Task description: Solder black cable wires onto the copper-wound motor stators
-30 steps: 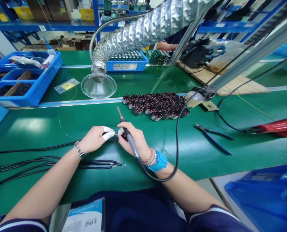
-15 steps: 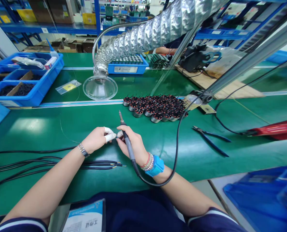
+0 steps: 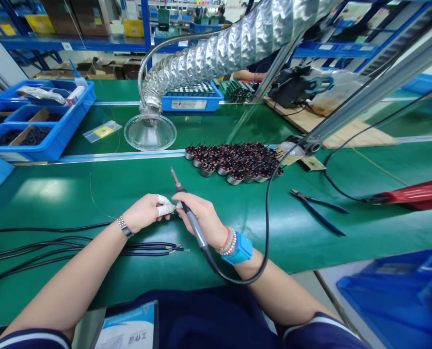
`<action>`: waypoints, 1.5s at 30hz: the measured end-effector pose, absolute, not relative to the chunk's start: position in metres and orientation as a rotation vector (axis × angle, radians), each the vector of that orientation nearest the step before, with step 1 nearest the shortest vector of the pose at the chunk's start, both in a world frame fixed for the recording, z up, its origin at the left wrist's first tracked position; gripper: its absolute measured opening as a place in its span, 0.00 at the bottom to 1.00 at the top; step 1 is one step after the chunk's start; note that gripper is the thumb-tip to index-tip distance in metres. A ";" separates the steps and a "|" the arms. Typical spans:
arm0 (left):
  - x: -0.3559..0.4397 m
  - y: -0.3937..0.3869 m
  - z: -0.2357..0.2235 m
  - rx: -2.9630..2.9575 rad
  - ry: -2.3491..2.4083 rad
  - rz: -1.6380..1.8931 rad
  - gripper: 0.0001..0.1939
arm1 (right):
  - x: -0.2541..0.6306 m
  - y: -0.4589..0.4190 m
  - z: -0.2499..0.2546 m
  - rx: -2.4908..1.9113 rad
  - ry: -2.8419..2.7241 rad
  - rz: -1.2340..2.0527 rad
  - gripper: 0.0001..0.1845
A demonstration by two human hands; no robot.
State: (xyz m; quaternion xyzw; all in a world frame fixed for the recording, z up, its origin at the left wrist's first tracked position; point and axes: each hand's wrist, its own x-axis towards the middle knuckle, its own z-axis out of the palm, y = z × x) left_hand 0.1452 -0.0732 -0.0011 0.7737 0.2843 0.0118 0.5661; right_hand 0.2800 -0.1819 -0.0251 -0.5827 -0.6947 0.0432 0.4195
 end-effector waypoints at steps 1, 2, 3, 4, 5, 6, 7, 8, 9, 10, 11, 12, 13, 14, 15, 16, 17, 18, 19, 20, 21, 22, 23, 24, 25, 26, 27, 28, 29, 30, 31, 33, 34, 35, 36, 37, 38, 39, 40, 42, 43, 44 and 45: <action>0.145 -0.075 0.000 1.836 0.676 0.050 0.15 | 0.280 -0.182 -0.025 -1.465 -1.763 0.087 0.17; 0.146 -0.076 0.000 1.850 0.683 0.070 0.15 | 0.280 -0.182 -0.025 -1.473 -1.769 0.073 0.17; 0.146 -0.077 0.000 1.859 0.692 0.086 0.15 | 0.280 -0.183 -0.023 -1.482 -1.761 0.076 0.17; 0.146 -0.078 -0.001 1.861 0.703 0.099 0.15 | 0.281 -0.184 -0.021 -1.489 -1.739 0.097 0.17; 0.146 -0.078 -0.001 1.856 0.712 0.106 0.15 | 0.283 -0.185 -0.019 -1.495 -1.707 0.125 0.16; 0.146 -0.078 -0.003 1.844 0.720 0.111 0.16 | 0.285 -0.187 -0.016 -1.500 -1.668 0.148 0.16; 0.146 -0.077 -0.004 1.829 0.727 0.114 0.16 | 0.288 -0.190 -0.012 -1.505 -1.633 0.160 0.15; 0.146 -0.076 -0.005 1.814 0.733 0.115 0.16 | 0.291 -0.193 -0.010 -1.509 -1.607 0.158 0.15; 0.146 -0.075 -0.006 1.802 0.736 0.116 0.16 | 0.294 -0.196 -0.008 -1.510 -1.599 0.150 0.15; 0.146 -0.074 -0.007 1.793 0.737 0.116 0.16 | 0.297 -0.199 -0.007 -1.509 -1.607 0.143 0.14; 0.147 -0.074 -0.008 1.788 0.739 0.117 0.16 | 0.299 -0.201 -0.008 -1.507 -1.628 0.145 0.15; 0.147 -0.074 -0.008 1.785 0.741 0.118 0.16 | 0.300 -0.203 -0.009 -1.503 -1.656 0.156 0.15; 0.147 -0.073 -0.008 1.781 0.742 0.118 0.16 | 0.300 -0.204 -0.012 -1.498 -1.686 0.168 0.15; 0.148 -0.074 -0.007 1.776 0.744 0.118 0.16 | 0.300 -0.205 -0.014 -1.493 -1.714 0.175 0.15; 0.148 -0.074 -0.007 1.771 0.746 0.117 0.16 | 0.299 -0.204 -0.017 -1.487 -1.741 0.172 0.15; 0.148 -0.074 -0.006 1.767 0.745 0.116 0.16 | 0.298 -0.203 -0.019 -1.477 -1.766 0.162 0.15; 0.148 -0.074 -0.006 1.764 0.742 0.117 0.16 | 0.297 -0.201 -0.020 -1.465 -1.787 0.151 0.14; 0.148 -0.075 -0.006 1.759 0.739 0.119 0.16 | 0.296 -0.199 -0.021 -1.456 -1.801 0.136 0.14; 0.148 -0.075 -0.006 1.752 0.738 0.123 0.16 | 0.295 -0.196 -0.021 -1.455 -1.799 0.118 0.14; 0.149 -0.075 -0.006 1.741 0.740 0.128 0.16 | 0.295 -0.192 -0.021 -1.467 -1.785 0.106 0.14; 0.149 -0.074 -0.007 1.726 0.744 0.136 0.16 | 0.294 -0.188 -0.020 -1.485 -1.761 0.103 0.15; 0.149 -0.074 -0.007 1.711 0.751 0.147 0.16 | 0.294 -0.184 -0.019 -1.509 -1.731 0.113 0.16; 0.149 -0.074 -0.008 1.698 0.757 0.160 0.16 | 0.293 -0.180 -0.019 -1.536 -1.697 0.137 0.18; 0.149 -0.074 -0.009 1.690 0.762 0.173 0.16 | 0.292 -0.175 -0.018 -1.561 -1.662 0.175 0.19; 0.149 -0.074 -0.010 1.688 0.769 0.184 0.16 | 0.291 -0.172 -0.018 -1.583 -1.626 0.225 0.21; 0.149 -0.073 -0.011 1.690 0.776 0.193 0.17 | 0.290 -0.168 -0.018 -1.601 -1.586 0.277 0.23; 0.149 -0.073 -0.011 1.694 0.783 0.198 0.17 | 0.289 -0.166 -0.017 -1.613 -1.544 0.328 0.24; 0.149 -0.073 -0.012 1.697 0.789 0.201 0.17 | 0.289 -0.165 -0.017 -1.619 -1.505 0.378 0.25; 0.149 -0.073 -0.012 1.700 0.793 0.204 0.17 | 0.289 -0.164 -0.016 -1.616 -1.473 0.427 0.25; 0.149 -0.073 -0.012 1.702 0.793 0.204 0.17 | 0.289 -0.165 -0.016 -1.607 -1.450 0.474 0.24; 0.150 -0.073 -0.012 1.704 0.789 0.205 0.17 | 0.290 -0.166 -0.015 -1.596 -1.435 0.515 0.23; 0.150 -0.073 -0.013 1.709 0.777 0.205 0.17 | 0.292 -0.168 -0.014 -1.570 -1.421 0.580 0.22; 0.150 -0.072 -0.013 1.714 0.773 0.205 0.17 | 0.292 -0.169 -0.014 -1.559 -1.415 0.599 0.21; 0.150 -0.072 -0.014 1.718 0.772 0.205 0.16 | 0.292 -0.169 -0.014 -1.549 -1.403 0.607 0.21; 0.150 -0.072 -0.014 1.721 0.772 0.206 0.16 | 0.292 -0.168 -0.015 -1.542 -1.382 0.608 0.21; 0.150 -0.072 -0.014 1.724 0.772 0.206 0.16 | 0.291 -0.166 -0.016 -1.537 -1.353 0.606 0.22; 0.150 -0.072 -0.015 1.727 0.771 0.207 0.16 | 0.289 -0.164 -0.018 -1.534 -1.317 0.603 0.22; 0.150 -0.072 -0.014 1.729 0.769 0.207 0.16 | 0.287 -0.162 -0.020 -1.535 -1.277 0.598 0.23; 0.149 -0.072 -0.014 1.731 0.769 0.207 0.17 | 0.285 -0.160 -0.022 -1.540 -1.240 0.593 0.23; 0.149 -0.073 -0.013 1.737 0.771 0.208 0.17 | 0.282 -0.159 -0.024 -1.562 -1.211 0.569 0.23; 0.149 -0.073 -0.013 1.740 0.773 0.207 0.17 | 0.282 -0.160 -0.025 -1.573 -1.230 0.551 0.23; 0.149 -0.073 -0.012 1.745 0.773 0.205 0.17 | 0.282 -0.163 -0.025 -1.582 -1.269 0.527 0.23; 0.149 -0.074 -0.011 1.752 0.770 0.202 0.17 | 0.284 -0.167 -0.024 -1.589 -1.322 0.497 0.23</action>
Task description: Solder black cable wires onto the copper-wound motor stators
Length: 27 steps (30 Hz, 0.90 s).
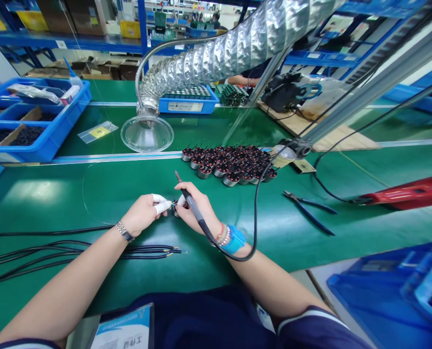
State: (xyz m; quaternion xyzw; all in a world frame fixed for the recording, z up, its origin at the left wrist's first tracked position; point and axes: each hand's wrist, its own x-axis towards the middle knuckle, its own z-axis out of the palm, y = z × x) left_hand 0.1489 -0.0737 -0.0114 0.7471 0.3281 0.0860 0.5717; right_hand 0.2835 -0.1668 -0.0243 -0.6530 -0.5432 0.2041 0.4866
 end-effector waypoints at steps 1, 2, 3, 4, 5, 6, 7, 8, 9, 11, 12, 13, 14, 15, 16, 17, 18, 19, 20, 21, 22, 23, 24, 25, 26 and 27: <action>0.149 -0.074 -0.011 1.763 0.765 0.197 0.17 | 0.285 -0.172 -0.023 -1.592 -1.376 0.462 0.23; 0.149 -0.074 -0.010 1.777 0.763 0.192 0.17 | 0.288 -0.177 -0.022 -1.595 -1.424 0.424 0.23; 0.149 -0.074 -0.009 1.794 0.764 0.184 0.17 | 0.290 -0.182 -0.020 -1.598 -1.460 0.383 0.23; 0.149 -0.074 -0.009 1.815 0.766 0.174 0.17 | 0.292 -0.188 -0.018 -1.600 -1.480 0.338 0.23; 0.149 -0.074 -0.008 1.843 0.771 0.163 0.17 | 0.294 -0.193 -0.015 -1.598 -1.490 0.296 0.22; 0.149 -0.074 -0.007 1.877 0.778 0.154 0.17 | 0.296 -0.197 -0.012 -1.590 -1.494 0.256 0.20; 0.149 -0.075 -0.006 1.918 0.783 0.148 0.18 | 0.298 -0.201 -0.009 -1.578 -1.500 0.223 0.16; 0.149 -0.075 -0.005 1.964 0.789 0.147 0.18 | 0.299 -0.205 -0.006 -1.565 -1.508 0.196 0.13; 0.149 -0.075 -0.005 2.012 0.792 0.150 0.18 | 0.300 -0.209 -0.002 -1.554 -1.518 0.173 0.10; 0.149 -0.075 -0.004 2.093 0.790 0.153 0.18 | 0.302 -0.216 0.005 -1.537 -1.541 0.130 0.10; 0.149 -0.075 -0.003 2.119 0.786 0.151 0.18 | 0.303 -0.220 0.009 -1.527 -1.537 0.106 0.11; 0.149 -0.075 -0.003 2.136 0.785 0.147 0.18 | 0.305 -0.223 0.011 -1.513 -1.524 0.091 0.12; 0.150 -0.076 -0.003 2.143 0.785 0.144 0.18 | 0.306 -0.226 0.014 -1.495 -1.506 0.090 0.12; 0.150 -0.076 -0.003 2.144 0.787 0.142 0.18 | 0.308 -0.229 0.015 -1.475 -1.489 0.108 0.11; 0.150 -0.076 -0.002 2.142 0.792 0.142 0.18 | 0.310 -0.231 0.016 -1.457 -1.475 0.142 0.09; 0.150 -0.076 -0.002 2.138 0.798 0.144 0.18 | 0.311 -0.232 0.016 -1.445 -1.464 0.184 0.09; 0.151 -0.077 -0.001 2.134 0.804 0.144 0.18 | 0.312 -0.233 0.016 -1.441 -1.457 0.226 0.08; 0.151 -0.077 0.000 2.129 0.810 0.144 0.17 | 0.313 -0.233 0.015 -1.445 -1.450 0.260 0.08; 0.151 -0.078 0.000 2.124 0.813 0.143 0.17 | 0.314 -0.233 0.014 -1.452 -1.440 0.282 0.08; 0.151 -0.078 0.001 2.119 0.818 0.142 0.17 | 0.314 -0.232 0.013 -1.459 -1.431 0.301 0.08; 0.150 -0.079 0.001 2.113 0.820 0.140 0.17 | 0.315 -0.232 0.012 -1.462 -1.425 0.318 0.08; 0.150 -0.079 0.002 2.108 0.820 0.137 0.17 | 0.315 -0.231 0.011 -1.462 -1.421 0.332 0.08; 0.150 -0.079 0.002 2.104 0.821 0.134 0.17 | 0.315 -0.231 0.010 -1.459 -1.418 0.343 0.08; 0.150 -0.079 0.002 2.101 0.822 0.131 0.17 | 0.315 -0.230 0.010 -1.453 -1.415 0.352 0.08; 0.150 -0.079 0.002 2.099 0.823 0.128 0.17 | 0.315 -0.230 0.009 -1.446 -1.413 0.359 0.08; 0.151 -0.079 0.002 2.100 0.824 0.124 0.17 | 0.315 -0.229 0.009 -1.440 -1.411 0.365 0.08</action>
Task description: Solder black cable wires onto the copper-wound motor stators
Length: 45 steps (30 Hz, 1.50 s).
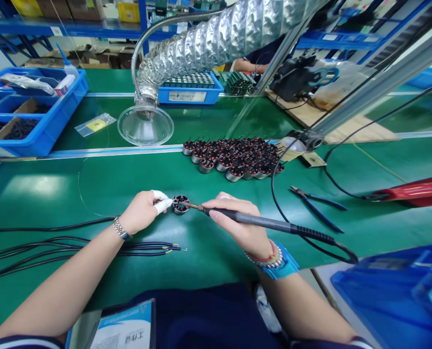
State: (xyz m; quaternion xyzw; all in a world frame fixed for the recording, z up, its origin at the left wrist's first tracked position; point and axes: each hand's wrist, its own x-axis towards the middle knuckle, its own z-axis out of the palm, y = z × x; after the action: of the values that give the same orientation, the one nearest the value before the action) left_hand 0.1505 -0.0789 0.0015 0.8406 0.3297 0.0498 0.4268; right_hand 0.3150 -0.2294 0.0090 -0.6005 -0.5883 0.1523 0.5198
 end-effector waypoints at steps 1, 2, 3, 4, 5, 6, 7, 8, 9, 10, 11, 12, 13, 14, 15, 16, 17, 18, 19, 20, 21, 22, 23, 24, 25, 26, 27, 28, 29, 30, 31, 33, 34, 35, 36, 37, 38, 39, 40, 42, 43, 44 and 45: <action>0.151 -0.079 0.001 2.102 0.823 0.121 0.17 | 0.315 -0.229 0.009 -1.436 -1.409 0.371 0.08; 0.151 -0.078 0.001 2.104 0.823 0.122 0.17 | 0.315 -0.229 0.009 -1.434 -1.408 0.376 0.08; 0.151 -0.078 0.000 2.103 0.822 0.121 0.17 | 0.315 -0.229 0.009 -1.433 -1.408 0.380 0.08; 0.151 -0.078 -0.001 2.099 0.819 0.122 0.17 | 0.315 -0.228 0.008 -1.435 -1.407 0.384 0.08; 0.151 -0.077 -0.001 2.094 0.817 0.125 0.17 | 0.315 -0.228 0.008 -1.437 -1.406 0.388 0.08; 0.151 -0.077 -0.002 2.090 0.816 0.127 0.17 | 0.315 -0.228 0.008 -1.440 -1.403 0.393 0.08; 0.151 -0.077 -0.002 2.087 0.814 0.128 0.17 | 0.315 -0.228 0.007 -1.441 -1.402 0.397 0.08; 0.150 -0.077 -0.002 2.088 0.812 0.129 0.17 | 0.315 -0.227 0.007 -1.443 -1.400 0.403 0.08; 0.151 -0.077 -0.003 2.090 0.810 0.130 0.17 | 0.315 -0.227 0.006 -1.443 -1.400 0.409 0.08; 0.151 -0.077 -0.003 2.092 0.808 0.131 0.17 | 0.316 -0.227 0.006 -1.442 -1.399 0.416 0.08; 0.151 -0.077 -0.003 2.094 0.806 0.133 0.17 | 0.315 -0.227 0.006 -1.439 -1.398 0.420 0.08; 0.151 -0.077 -0.003 2.095 0.805 0.135 0.17 | 0.315 -0.227 0.006 -1.436 -1.395 0.425 0.08; 0.151 -0.077 -0.003 2.096 0.804 0.135 0.17 | 0.315 -0.227 0.007 -1.431 -1.392 0.428 0.09; 0.152 -0.077 -0.003 2.098 0.805 0.135 0.17 | 0.314 -0.226 0.007 -1.426 -1.389 0.430 0.09; 0.152 -0.078 -0.003 2.102 0.805 0.136 0.16 | 0.314 -0.226 0.008 -1.422 -1.387 0.431 0.09; 0.152 -0.078 -0.002 2.106 0.806 0.137 0.16 | 0.313 -0.226 0.008 -1.422 -1.386 0.432 0.08; 0.151 -0.078 -0.002 2.109 0.807 0.138 0.16 | 0.313 -0.226 0.008 -1.425 -1.387 0.433 0.08; 0.151 -0.078 -0.002 2.109 0.807 0.139 0.16 | 0.313 -0.226 0.009 -1.431 -1.391 0.434 0.08; 0.151 -0.078 -0.002 2.108 0.807 0.142 0.17 | 0.312 -0.226 0.009 -1.438 -1.397 0.434 0.08; 0.151 -0.077 -0.002 2.108 0.806 0.143 0.17 | 0.313 -0.226 0.009 -1.446 -1.403 0.433 0.08; 0.151 -0.077 -0.003 2.107 0.805 0.145 0.17 | 0.313 -0.226 0.009 -1.451 -1.408 0.434 0.08; 0.151 -0.077 -0.003 2.108 0.804 0.145 0.17 | 0.313 -0.227 0.009 -1.450 -1.409 0.432 0.08; 0.151 -0.077 -0.003 2.110 0.804 0.146 0.17 | 0.313 -0.227 0.010 -1.447 -1.404 0.430 0.08; 0.152 -0.077 -0.003 2.111 0.805 0.146 0.17 | 0.314 -0.227 0.010 -1.444 -1.397 0.427 0.08; 0.152 -0.077 -0.003 2.112 0.806 0.145 0.17 | 0.314 -0.227 0.010 -1.442 -1.389 0.424 0.08; 0.152 -0.077 -0.003 2.112 0.805 0.145 0.17 | 0.314 -0.227 0.010 -1.440 -1.382 0.421 0.08; 0.152 -0.077 -0.003 2.112 0.803 0.146 0.17 | 0.313 -0.227 0.010 -1.442 -1.378 0.421 0.08; 0.152 -0.077 -0.003 2.112 0.798 0.146 0.16 | 0.313 -0.227 0.010 -1.444 -1.376 0.421 0.08; 0.152 -0.077 -0.003 2.114 0.794 0.147 0.16 | 0.313 -0.227 0.009 -1.445 -1.375 0.424 0.08; 0.152 -0.077 -0.003 2.115 0.790 0.147 0.16 | 0.313 -0.226 0.009 -1.443 -1.375 0.427 0.08; 0.152 -0.077 -0.003 2.115 0.788 0.147 0.17 | 0.313 -0.226 0.009 -1.440 -1.374 0.431 0.08; 0.152 -0.078 -0.002 2.107 0.792 0.147 0.17 | 0.313 -0.226 0.009 -1.434 -1.375 0.437 0.08; 0.152 -0.078 -0.001 2.099 0.800 0.147 0.17 | 0.313 -0.227 0.009 -1.433 -1.374 0.439 0.08; 0.152 -0.079 0.000 2.092 0.807 0.146 0.17 | 0.313 -0.227 0.010 -1.435 -1.372 0.438 0.08; 0.153 -0.079 0.000 2.088 0.816 0.142 0.17 | 0.314 -0.228 0.011 -1.438 -1.368 0.435 0.08; 0.153 -0.079 0.001 2.088 0.825 0.138 0.16 | 0.315 -0.229 0.011 -1.441 -1.362 0.430 0.08; 0.153 -0.079 0.001 2.091 0.831 0.134 0.17 | 0.315 -0.229 0.012 -1.445 -1.357 0.425 0.08; 0.152 -0.079 0.001 2.095 0.834 0.132 0.17 | 0.316 -0.230 0.013 -1.447 -1.352 0.419 0.08; 0.152 -0.079 0.001 2.098 0.834 0.131 0.17 | 0.316 -0.231 0.014 -1.446 -1.350 0.414 0.08; 0.152 -0.079 0.001 2.103 0.831 0.129 0.17 | 0.317 -0.232 0.015 -1.438 -1.349 0.407 0.08; 0.152 -0.078 0.001 2.104 0.830 0.128 0.17 | 0.317 -0.233 0.016 -1.434 -1.347 0.405 0.08; 0.152 -0.079 0.000 2.104 0.830 0.125 0.17 | 0.317 -0.233 0.017 -1.431 -1.343 0.405 0.08; 0.152 -0.079 0.000 2.103 0.831 0.123 0.17 | 0.317 -0.234 0.017 -1.426 -1.339 0.405 0.08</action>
State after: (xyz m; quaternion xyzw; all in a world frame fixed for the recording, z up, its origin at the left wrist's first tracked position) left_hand 0.1520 -0.0786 0.0003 0.8407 0.3322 0.0492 0.4248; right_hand 0.3171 -0.2335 0.0170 -0.6003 -0.5634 0.1706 0.5414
